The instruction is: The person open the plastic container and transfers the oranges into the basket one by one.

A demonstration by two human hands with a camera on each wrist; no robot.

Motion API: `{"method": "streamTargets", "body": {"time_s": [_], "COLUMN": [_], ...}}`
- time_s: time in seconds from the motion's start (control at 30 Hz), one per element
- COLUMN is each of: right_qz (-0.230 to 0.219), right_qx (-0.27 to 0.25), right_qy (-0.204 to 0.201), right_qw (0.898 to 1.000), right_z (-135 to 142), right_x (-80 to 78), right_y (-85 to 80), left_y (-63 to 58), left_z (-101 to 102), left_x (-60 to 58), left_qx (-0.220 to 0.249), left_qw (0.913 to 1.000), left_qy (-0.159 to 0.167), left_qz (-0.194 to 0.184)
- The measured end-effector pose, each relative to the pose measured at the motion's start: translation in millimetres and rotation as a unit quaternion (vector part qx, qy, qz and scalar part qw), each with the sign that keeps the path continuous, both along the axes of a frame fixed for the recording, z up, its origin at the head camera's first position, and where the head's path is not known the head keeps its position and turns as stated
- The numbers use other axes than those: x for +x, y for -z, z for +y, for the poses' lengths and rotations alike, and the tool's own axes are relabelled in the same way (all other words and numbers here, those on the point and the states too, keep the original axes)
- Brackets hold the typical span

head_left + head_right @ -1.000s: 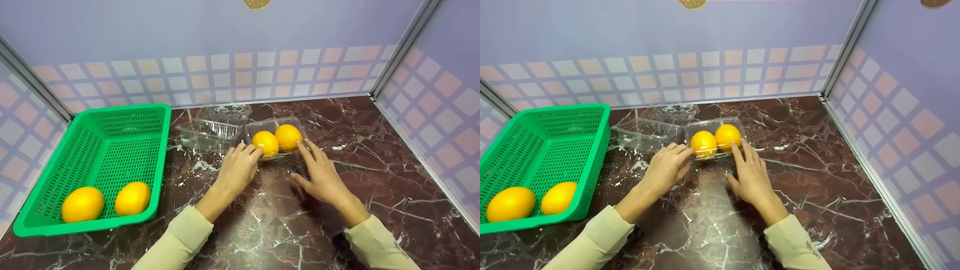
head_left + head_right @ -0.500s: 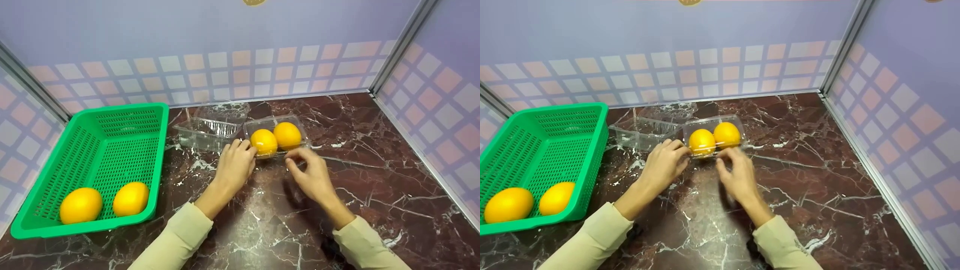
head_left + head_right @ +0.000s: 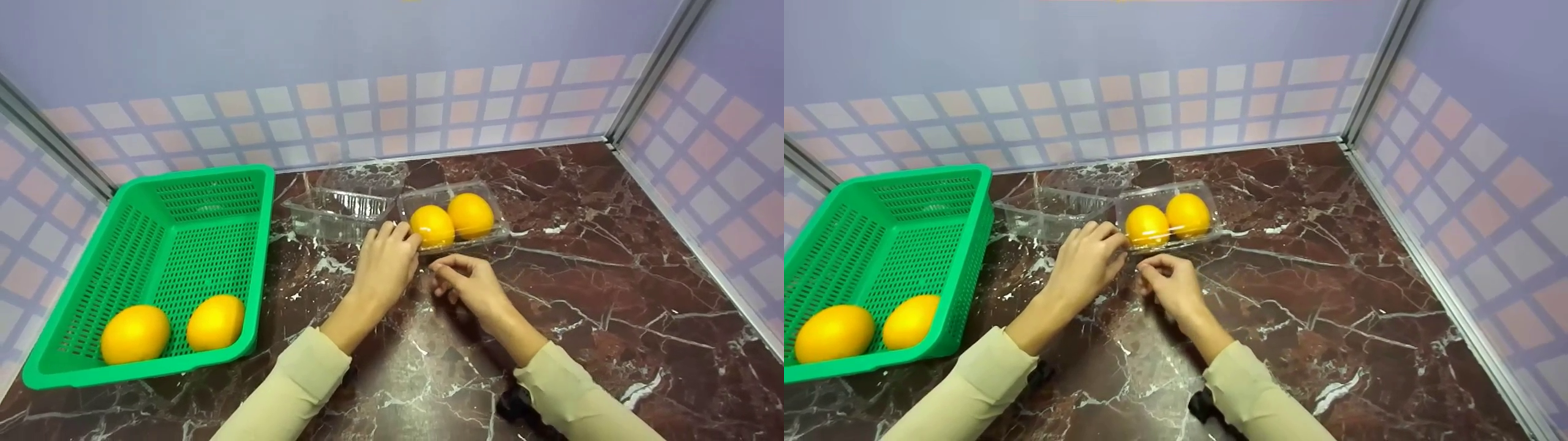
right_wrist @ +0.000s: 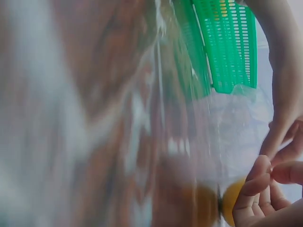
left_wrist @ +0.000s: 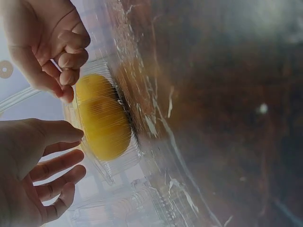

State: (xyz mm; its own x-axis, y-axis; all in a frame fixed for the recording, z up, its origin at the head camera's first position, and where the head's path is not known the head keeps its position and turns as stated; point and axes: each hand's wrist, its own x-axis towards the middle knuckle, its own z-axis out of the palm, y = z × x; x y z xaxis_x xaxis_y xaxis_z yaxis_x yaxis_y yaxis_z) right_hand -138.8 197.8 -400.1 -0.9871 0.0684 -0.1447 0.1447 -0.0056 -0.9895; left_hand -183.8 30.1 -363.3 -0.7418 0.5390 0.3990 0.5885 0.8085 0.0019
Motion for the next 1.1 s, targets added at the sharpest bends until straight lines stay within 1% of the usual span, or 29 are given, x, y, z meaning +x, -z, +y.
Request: {"method": "streamTargets", "body": {"time_s": [0.07,0.17,0.23,0.3,0.4,0.5,0.73,0.9,1.1], "right_qz": [-0.026,-0.055,-0.064,-0.065,-0.059,-0.056,-0.062,-0.067,-0.072], "right_qx": [-0.050,-0.119,-0.148,-0.166,-0.181,-0.187,-0.198,-0.222,-0.248], "right_qy": [0.008,0.027,0.039,0.052,0.065,0.069,0.073,0.086,0.103], "right_qw": [0.998,0.991,0.986,0.983,0.980,0.978,0.976,0.969,0.961], "right_z": [-3.6,-11.0,-16.5,-22.0,-28.3,-30.5,-30.8,-34.8,-39.0], "right_x": [-2.0,-4.8,-6.8,-8.9,-12.3,-14.7,-17.4,-20.1,-22.9], "right_y": [1.4,4.5,6.9,8.7,10.4,11.2,12.7,13.0,13.2], "left_y": [-0.7,-0.3,0.4,0.8,1.3,1.8,1.7,2.2,4.2], "left_z": [0.8,0.8,0.3,-0.3,-1.5,-2.0,0.8,1.5,0.4], "left_x": [-1.6,-3.7,-4.4,-4.6,-4.1,-3.7,-4.8,-5.4,-7.6], "left_qx": [0.000,0.004,0.007,0.010,0.016,0.024,0.046,0.054,0.064], "left_qw": [1.0000,1.0000,0.9999,0.9998,0.9997,0.9995,0.9977,0.9968,0.9965], "left_qy": [0.001,0.002,0.004,0.007,0.014,0.019,0.039,0.050,0.052], "left_qz": [-0.001,0.004,0.010,0.014,0.014,0.006,-0.031,-0.031,-0.015]}}
